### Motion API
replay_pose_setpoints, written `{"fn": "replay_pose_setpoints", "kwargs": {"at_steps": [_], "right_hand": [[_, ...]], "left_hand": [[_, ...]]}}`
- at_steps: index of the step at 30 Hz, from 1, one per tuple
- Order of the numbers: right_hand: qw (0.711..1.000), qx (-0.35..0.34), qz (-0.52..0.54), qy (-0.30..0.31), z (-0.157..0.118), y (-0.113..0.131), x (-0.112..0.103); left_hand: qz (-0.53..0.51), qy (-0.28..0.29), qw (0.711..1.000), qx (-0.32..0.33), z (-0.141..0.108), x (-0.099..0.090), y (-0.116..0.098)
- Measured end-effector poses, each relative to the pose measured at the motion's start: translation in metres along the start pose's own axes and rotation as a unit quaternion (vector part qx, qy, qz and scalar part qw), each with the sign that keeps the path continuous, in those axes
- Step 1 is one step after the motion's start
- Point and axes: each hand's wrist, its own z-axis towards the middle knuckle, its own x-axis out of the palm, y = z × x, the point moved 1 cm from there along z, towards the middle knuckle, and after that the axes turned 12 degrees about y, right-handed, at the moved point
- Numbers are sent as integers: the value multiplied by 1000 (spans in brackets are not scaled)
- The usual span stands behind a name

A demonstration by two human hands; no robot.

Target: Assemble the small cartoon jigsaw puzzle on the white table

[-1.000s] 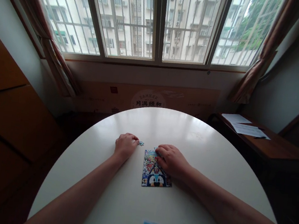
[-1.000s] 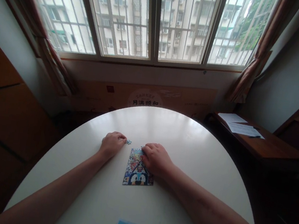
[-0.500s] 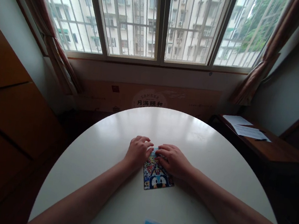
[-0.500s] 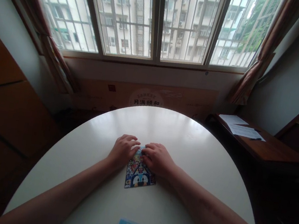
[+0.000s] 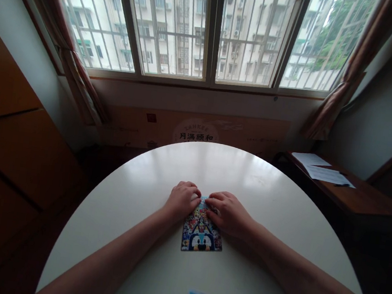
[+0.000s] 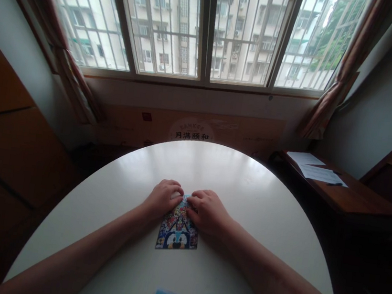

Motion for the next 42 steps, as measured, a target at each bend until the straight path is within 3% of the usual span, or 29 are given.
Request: {"fn": "replay_pose_setpoints", "kwargs": {"at_steps": [13, 23, 28, 31, 36, 42], "right_hand": [[1000, -3, -12, 18, 1, 4, 1], [1000, 11, -17, 22, 2, 5, 0], [1000, 12, -15, 23, 1, 4, 2], [1000, 9, -15, 20, 1, 3, 3], [1000, -4, -14, 17, 0, 3, 2], [1000, -4, -2, 12, 0, 2, 2]], "left_hand": [[4, 8, 998, -58, 3, -6, -3], [-20, -9, 1000, -19, 0, -6, -6], [-109, -26, 994, -11, 3, -11, 1], [-146, -55, 987, -47, 4, -20, 16], [-87, -61, 983, -151, -2, -34, 38], [-47, -42, 980, -189, -6, -37, 39]]}}
